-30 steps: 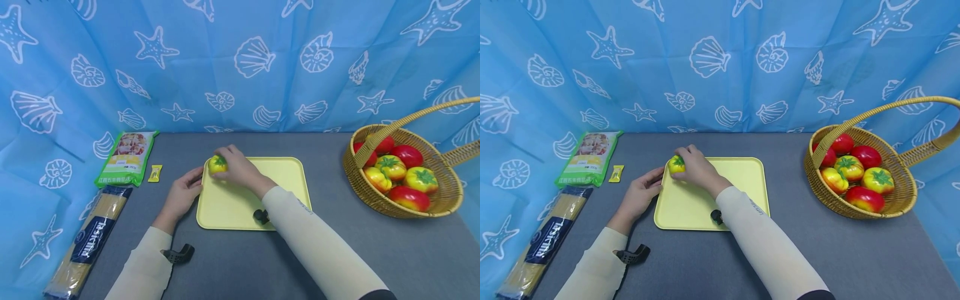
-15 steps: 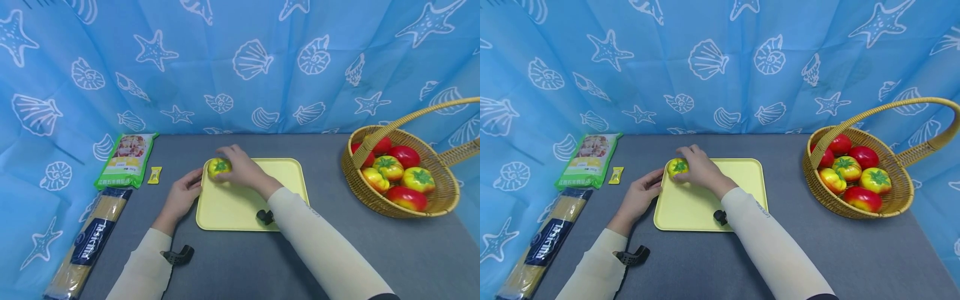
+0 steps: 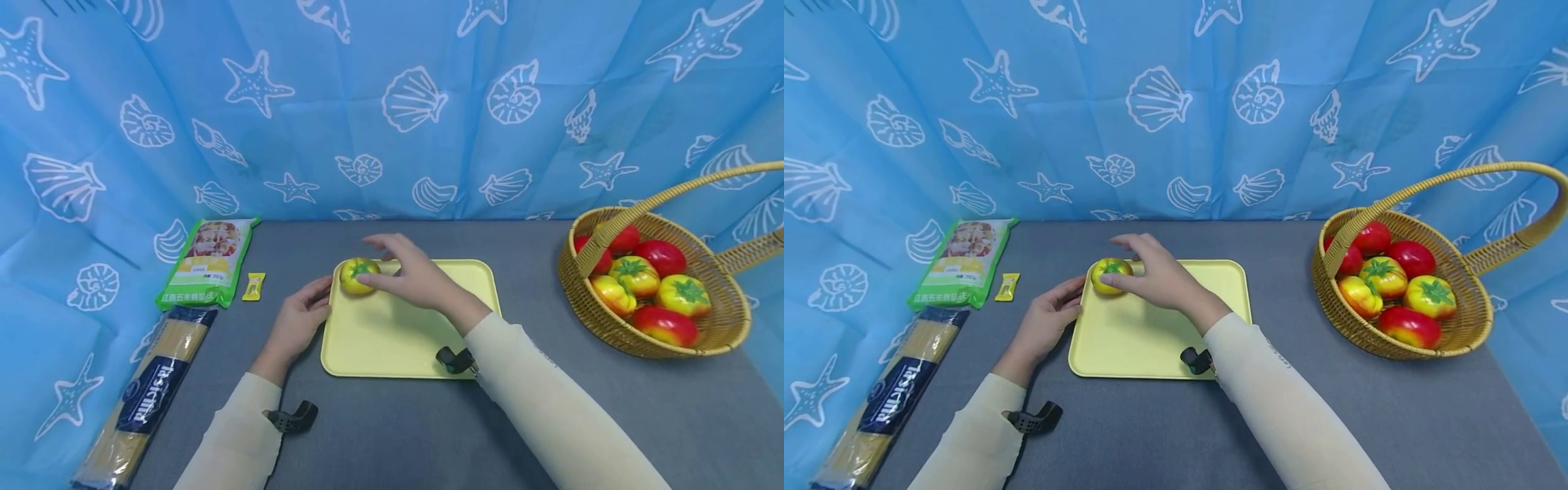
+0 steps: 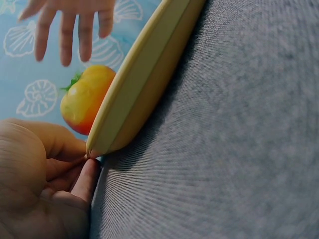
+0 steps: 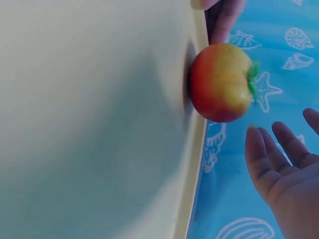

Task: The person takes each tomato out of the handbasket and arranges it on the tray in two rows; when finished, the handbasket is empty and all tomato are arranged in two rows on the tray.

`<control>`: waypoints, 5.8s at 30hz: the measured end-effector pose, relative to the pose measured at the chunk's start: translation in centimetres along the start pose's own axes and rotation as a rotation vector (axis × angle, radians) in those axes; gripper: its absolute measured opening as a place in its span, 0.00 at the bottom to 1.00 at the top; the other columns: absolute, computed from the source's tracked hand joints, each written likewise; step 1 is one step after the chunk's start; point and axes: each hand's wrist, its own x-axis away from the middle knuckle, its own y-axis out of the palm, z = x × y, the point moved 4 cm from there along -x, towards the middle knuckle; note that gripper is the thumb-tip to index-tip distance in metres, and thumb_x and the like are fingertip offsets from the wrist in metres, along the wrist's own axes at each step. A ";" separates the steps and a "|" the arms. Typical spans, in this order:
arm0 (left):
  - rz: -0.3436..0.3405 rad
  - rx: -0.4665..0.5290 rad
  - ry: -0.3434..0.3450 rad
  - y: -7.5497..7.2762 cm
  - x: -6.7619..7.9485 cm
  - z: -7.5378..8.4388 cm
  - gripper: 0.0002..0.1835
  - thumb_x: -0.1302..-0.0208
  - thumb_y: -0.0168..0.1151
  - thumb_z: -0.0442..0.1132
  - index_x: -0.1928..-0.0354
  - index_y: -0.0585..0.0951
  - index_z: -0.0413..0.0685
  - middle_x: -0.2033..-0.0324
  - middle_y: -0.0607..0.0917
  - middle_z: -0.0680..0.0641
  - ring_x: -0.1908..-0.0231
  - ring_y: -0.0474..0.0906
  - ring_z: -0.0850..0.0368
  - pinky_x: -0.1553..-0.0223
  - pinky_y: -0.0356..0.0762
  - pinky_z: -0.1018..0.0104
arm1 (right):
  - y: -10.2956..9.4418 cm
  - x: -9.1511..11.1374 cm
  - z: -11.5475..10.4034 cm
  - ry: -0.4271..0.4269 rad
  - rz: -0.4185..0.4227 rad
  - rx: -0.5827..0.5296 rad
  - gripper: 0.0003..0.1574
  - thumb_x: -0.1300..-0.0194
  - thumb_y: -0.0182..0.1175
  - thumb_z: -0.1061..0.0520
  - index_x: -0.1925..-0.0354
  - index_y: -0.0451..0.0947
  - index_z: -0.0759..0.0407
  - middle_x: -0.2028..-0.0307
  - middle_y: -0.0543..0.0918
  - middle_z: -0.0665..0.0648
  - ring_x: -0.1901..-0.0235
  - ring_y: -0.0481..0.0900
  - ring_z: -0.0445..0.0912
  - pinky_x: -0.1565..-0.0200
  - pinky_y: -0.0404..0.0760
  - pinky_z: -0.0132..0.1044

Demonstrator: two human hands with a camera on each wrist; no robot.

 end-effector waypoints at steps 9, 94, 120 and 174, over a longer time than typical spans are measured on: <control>-0.008 0.013 0.010 0.0 0.0 -0.2 0.30 0.23 0.58 0.25 0.21 0.70 0.33 0.23 0.71 0.35 0.29 0.75 0.40 0.34 0.78 0.65 | -2.0 2.9 0.0 -0.048 0.055 -0.165 0.39 0.19 0.64 0.44 0.20 0.69 0.56 0.30 0.76 0.58 0.34 0.77 0.62 0.39 0.82 0.60; -0.002 0.002 -0.041 0.1 0.3 -0.3 0.31 0.21 0.58 0.26 0.19 0.69 0.37 0.21 0.69 0.40 0.27 0.73 0.45 0.33 0.77 0.65 | -23.8 25.8 9.3 -0.002 0.771 -0.541 0.27 0.14 0.53 0.59 0.23 0.72 0.63 0.32 0.78 0.59 0.36 0.75 0.50 0.44 0.81 0.27; -0.016 0.016 -0.020 0.0 0.3 -0.4 0.30 0.20 0.58 0.26 0.19 0.69 0.37 0.21 0.68 0.39 0.27 0.73 0.44 0.33 0.77 0.65 | -22.7 24.7 10.1 0.386 0.371 0.207 0.34 0.14 0.55 0.49 0.22 0.67 0.66 0.30 0.71 0.65 0.46 0.69 0.35 0.56 0.76 0.16; -0.005 -0.001 -0.030 0.1 0.4 -0.2 0.30 0.20 0.58 0.27 0.19 0.70 0.38 0.23 0.71 0.38 0.28 0.74 0.43 0.33 0.78 0.63 | -22.9 25.0 9.9 0.461 0.530 0.040 0.39 0.22 0.70 0.52 0.23 0.64 0.39 0.35 0.68 0.57 0.51 0.74 0.39 0.62 0.87 0.27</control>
